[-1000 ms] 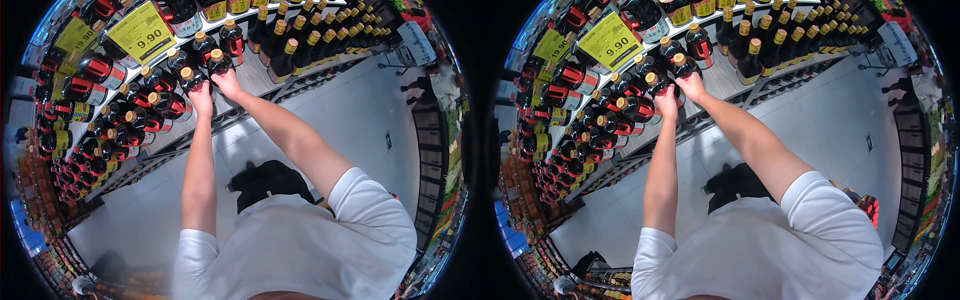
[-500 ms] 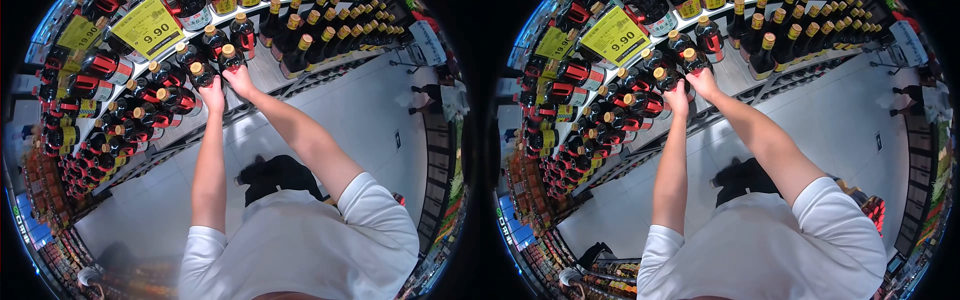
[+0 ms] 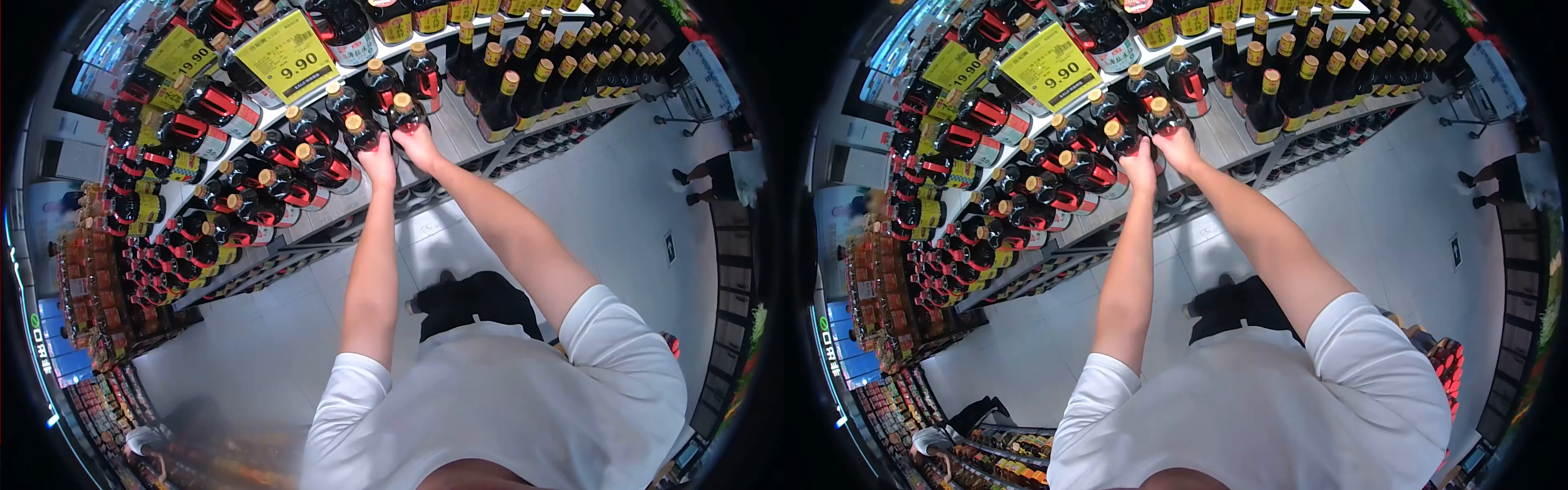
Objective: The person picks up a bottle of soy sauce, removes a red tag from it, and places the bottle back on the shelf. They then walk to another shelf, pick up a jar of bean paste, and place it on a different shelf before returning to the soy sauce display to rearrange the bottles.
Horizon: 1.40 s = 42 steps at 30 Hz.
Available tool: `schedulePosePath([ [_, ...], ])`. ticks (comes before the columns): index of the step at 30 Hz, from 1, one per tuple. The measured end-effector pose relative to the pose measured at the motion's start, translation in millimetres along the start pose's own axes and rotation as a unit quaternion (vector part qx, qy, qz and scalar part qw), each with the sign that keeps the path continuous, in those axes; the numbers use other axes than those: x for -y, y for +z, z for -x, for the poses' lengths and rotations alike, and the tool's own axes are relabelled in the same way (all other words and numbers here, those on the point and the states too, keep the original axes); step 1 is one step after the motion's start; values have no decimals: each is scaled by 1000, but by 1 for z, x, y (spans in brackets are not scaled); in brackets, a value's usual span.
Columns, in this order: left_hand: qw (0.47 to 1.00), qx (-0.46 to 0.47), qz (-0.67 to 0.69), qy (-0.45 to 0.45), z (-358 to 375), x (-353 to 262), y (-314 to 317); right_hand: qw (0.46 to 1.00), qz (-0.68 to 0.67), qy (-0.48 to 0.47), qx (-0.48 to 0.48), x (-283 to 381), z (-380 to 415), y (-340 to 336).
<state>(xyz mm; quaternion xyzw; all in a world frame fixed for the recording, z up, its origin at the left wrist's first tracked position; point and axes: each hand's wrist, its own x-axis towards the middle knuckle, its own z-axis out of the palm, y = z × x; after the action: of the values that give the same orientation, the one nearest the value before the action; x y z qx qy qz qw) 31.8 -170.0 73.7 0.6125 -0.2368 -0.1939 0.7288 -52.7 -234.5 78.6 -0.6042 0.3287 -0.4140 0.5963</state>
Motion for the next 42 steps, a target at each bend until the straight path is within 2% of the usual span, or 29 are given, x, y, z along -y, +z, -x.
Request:
schedulePosePath([
  [3,1000,7,-10,-17,9,-1,-8,999,-6,38,33,8,16,-7],
  [4,999,12,-10,-44,10,-3,-10,999,-10,34,34,8,15,-7],
  [7,1000,13,12,-18,7,-14,-6,999,-9,31,36,7,13,-5],
  [8,999,14,7,-47,6,-19,-6,999,4,33,41,6,13,-6],
  [9,1000,7,3,14,2,-20,-4,998,16,34,46,6,9,-5],
  [11,999,38,-15,-22,-4,-20,-11,999,18,24,39,1,5,0],
  [14,997,35,-28,-61,-5,-17,-12,1000,-2,-3,11,-6,-10,3],
  [16,997,32,-32,-56,-6,-16,-12,1000,-5,-19,6,-6,-14,6],
  [20,996,34,-39,-77,-5,-25,-11,999,15,31,30,-5,-14,2],
  [25,993,53,-5,-102,-6,-19,-16,1000,1,-7,16,-5,-13,6],
  [26,998,41,-9,-49,-5,-16,-14,1000,2,-6,22,-5,-12,5],
  [29,998,26,-27,-45,-6,-13,-13,999,14,9,30,3,-10,4],
  [33,994,32,-55,-88,-6,-14,-16,999,31,9,26,0,-12,3],
  [39,998,18,-42,-54,-8,-4,-15,999,39,17,7,5,-10,5],
  [40,999,11,-42,-22,-9,-2,-15,999,33,9,2,5,-11,6],
  [42,997,21,-36,-58,-7,-5,-17,999,31,20,3,3,-10,6],
])
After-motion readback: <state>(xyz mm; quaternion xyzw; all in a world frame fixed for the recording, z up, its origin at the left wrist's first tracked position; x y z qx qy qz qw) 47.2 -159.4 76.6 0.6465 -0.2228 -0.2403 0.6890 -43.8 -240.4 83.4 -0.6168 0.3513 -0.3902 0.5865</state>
